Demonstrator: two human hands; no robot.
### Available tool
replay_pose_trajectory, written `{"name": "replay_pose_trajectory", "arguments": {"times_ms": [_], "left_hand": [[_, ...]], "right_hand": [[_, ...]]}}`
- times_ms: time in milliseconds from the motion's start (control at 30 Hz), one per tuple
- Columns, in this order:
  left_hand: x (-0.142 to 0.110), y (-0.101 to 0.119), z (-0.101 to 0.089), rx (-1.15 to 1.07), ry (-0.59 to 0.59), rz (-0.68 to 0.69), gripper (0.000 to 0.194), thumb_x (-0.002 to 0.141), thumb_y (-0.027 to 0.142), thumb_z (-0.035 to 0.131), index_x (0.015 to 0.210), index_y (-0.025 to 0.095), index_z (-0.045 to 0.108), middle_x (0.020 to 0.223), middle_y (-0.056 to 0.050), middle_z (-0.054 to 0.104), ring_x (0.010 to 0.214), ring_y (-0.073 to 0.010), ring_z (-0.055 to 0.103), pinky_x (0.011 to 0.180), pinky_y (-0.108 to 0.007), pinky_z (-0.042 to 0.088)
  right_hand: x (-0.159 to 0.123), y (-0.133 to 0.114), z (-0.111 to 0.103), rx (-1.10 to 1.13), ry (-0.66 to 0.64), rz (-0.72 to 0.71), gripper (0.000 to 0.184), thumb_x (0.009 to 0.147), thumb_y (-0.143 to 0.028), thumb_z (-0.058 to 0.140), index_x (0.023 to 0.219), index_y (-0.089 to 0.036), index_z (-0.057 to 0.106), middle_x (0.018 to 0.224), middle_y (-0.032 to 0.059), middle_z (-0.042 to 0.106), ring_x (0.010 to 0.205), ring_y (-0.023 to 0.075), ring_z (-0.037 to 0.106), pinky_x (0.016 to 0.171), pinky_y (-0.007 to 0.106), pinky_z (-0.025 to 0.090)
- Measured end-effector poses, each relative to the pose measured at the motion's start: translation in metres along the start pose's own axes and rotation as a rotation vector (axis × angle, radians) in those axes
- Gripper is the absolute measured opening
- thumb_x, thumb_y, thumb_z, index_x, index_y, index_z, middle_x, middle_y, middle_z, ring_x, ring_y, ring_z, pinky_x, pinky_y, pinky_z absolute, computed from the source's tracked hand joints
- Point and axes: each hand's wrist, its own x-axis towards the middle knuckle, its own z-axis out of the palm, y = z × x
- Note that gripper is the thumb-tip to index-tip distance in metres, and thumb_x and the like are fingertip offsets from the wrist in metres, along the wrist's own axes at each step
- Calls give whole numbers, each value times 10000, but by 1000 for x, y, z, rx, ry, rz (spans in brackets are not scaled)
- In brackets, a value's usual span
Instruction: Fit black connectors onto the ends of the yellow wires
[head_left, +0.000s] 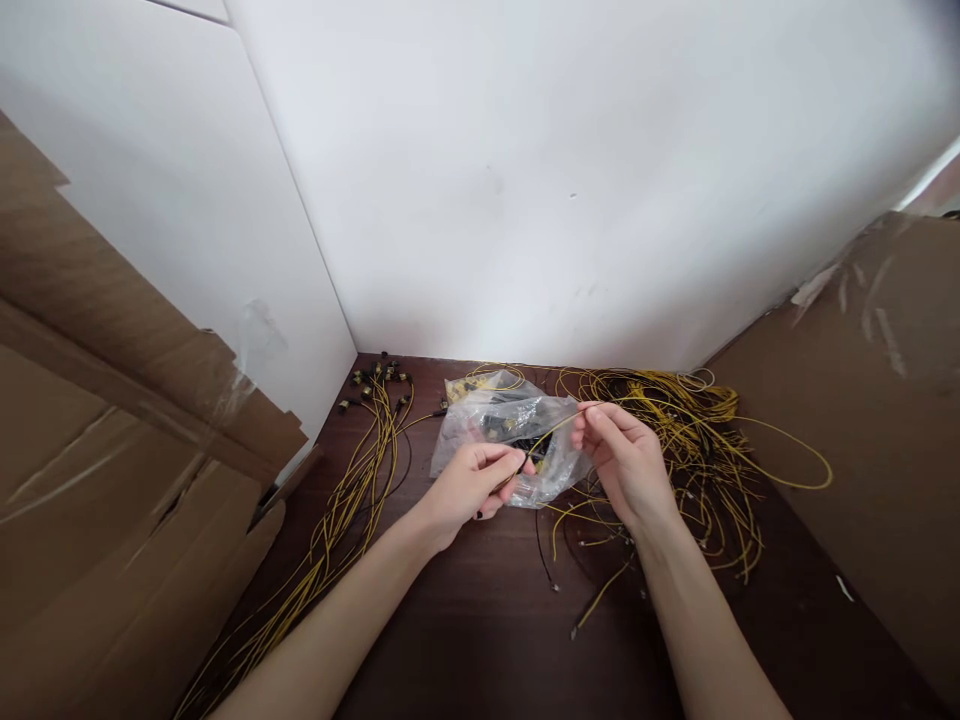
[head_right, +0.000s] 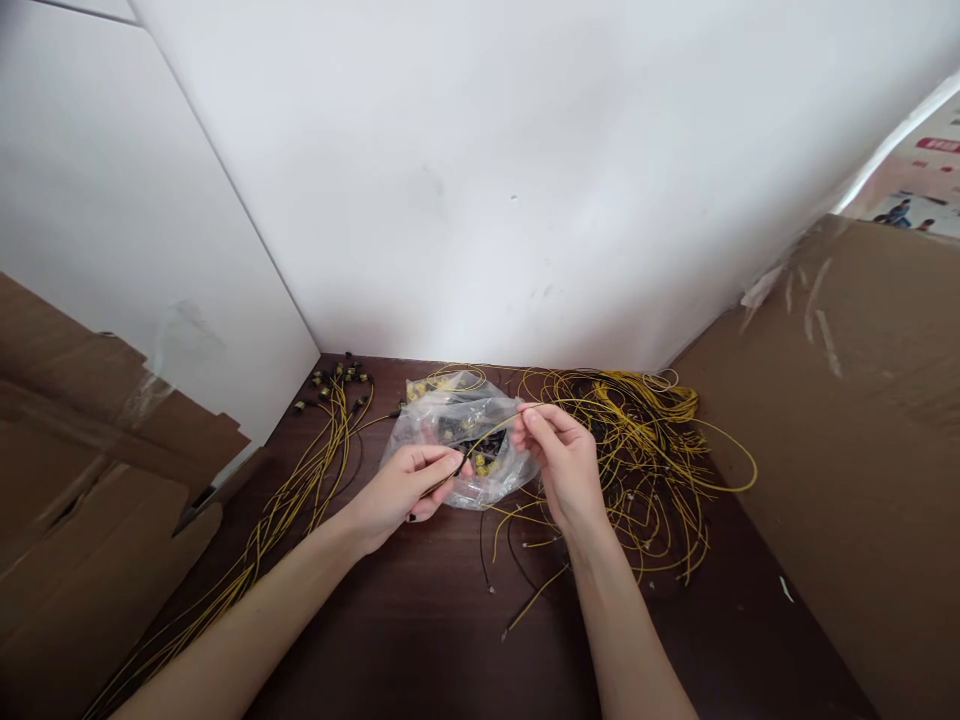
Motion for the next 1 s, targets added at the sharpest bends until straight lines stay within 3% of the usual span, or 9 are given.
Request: {"name": "replay_pose_trajectory", "arguments": {"times_ms": [200,300,633,867,1000], "left_hand": [[4,-3,-1,27,79,57,335,815,445,543,819,114,597,494,66,391,394,-19,230,397,-179,146],[4,-2,0,57,92,68,339,796,455,562,732,122,568,488,60,400,397,-21,231,397,-182,138],[6,-5,-3,96,52,113,331,808,445,547,722,126,566,538,42,471,394,-23,314,386,-159,240],[8,-6,-5,42,23,106,331,806,454,559,815,127,607,533,48,462,384,-18,309,370,-153,218],[7,-4,-4,47,39,120,323,805,446,565,807,126,612,540,44,462,389,-17,315,374,-157,216]], "right_hand": [[-6,9,11,-255,-278,86,212,698,-347,718,822,-175,708,695,26,661,588,104,562,544,227,454],[-8,15,16,-305,-331,82,196,693,-354,715,764,-172,701,670,24,666,589,115,575,544,238,456],[-10,15,20,-237,-254,40,175,704,-336,708,700,-162,684,622,17,665,567,112,576,570,244,455],[-7,16,14,-144,-140,-31,129,722,-296,705,716,-170,681,601,-5,633,553,89,551,581,224,445],[-7,17,15,-107,-145,-40,124,732,-299,697,737,-176,681,612,-10,623,560,85,554,578,221,448]]}}
